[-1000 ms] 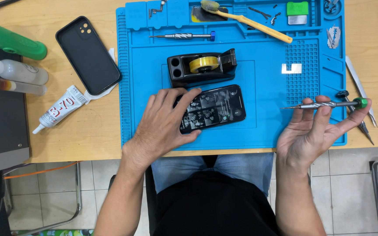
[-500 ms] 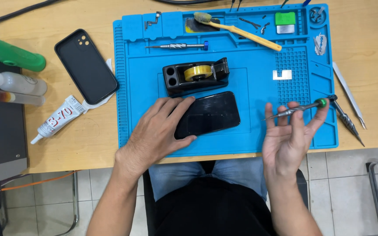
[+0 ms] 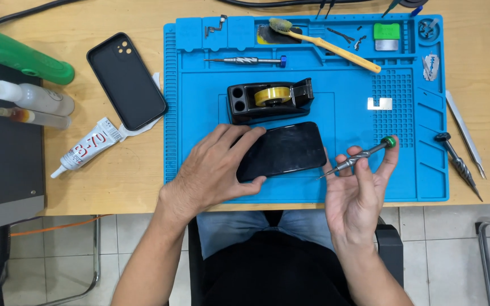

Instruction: Technician connects internal ribbon cables and uses a precision screwdriver to secure components inside a disassembled smartphone.

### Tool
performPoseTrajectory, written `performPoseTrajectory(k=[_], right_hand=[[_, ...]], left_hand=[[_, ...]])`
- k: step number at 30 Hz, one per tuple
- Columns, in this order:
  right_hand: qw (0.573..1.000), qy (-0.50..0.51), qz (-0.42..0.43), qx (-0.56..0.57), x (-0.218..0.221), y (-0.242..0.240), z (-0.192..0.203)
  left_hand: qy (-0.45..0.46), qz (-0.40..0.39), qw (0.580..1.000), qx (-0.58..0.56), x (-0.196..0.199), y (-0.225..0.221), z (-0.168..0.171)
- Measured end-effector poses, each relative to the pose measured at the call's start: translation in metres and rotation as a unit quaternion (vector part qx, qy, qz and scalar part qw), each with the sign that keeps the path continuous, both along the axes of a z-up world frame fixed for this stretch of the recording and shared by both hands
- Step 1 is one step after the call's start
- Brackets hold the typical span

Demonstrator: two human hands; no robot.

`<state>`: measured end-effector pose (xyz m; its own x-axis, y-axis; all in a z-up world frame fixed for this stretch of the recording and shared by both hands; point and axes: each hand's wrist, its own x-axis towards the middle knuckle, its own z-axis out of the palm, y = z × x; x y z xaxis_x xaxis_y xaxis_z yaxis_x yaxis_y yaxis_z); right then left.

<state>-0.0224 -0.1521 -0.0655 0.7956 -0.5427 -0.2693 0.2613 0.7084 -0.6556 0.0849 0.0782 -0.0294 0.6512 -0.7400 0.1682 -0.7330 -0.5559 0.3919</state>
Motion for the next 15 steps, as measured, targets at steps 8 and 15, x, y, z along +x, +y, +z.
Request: performPoseTrajectory(k=[8, 15], right_hand=[[0.999, 0.037, -0.011, -0.009, 0.003, -0.004, 0.012], [0.999, 0.031, 0.0, -0.01, 0.004, -0.003, 0.013]], left_hand=[[0.022, 0.007, 0.996, -0.091, -0.001, 0.0, -0.004], [0.049, 0.032, 0.989, -0.132, -0.005, 0.001, -0.013]])
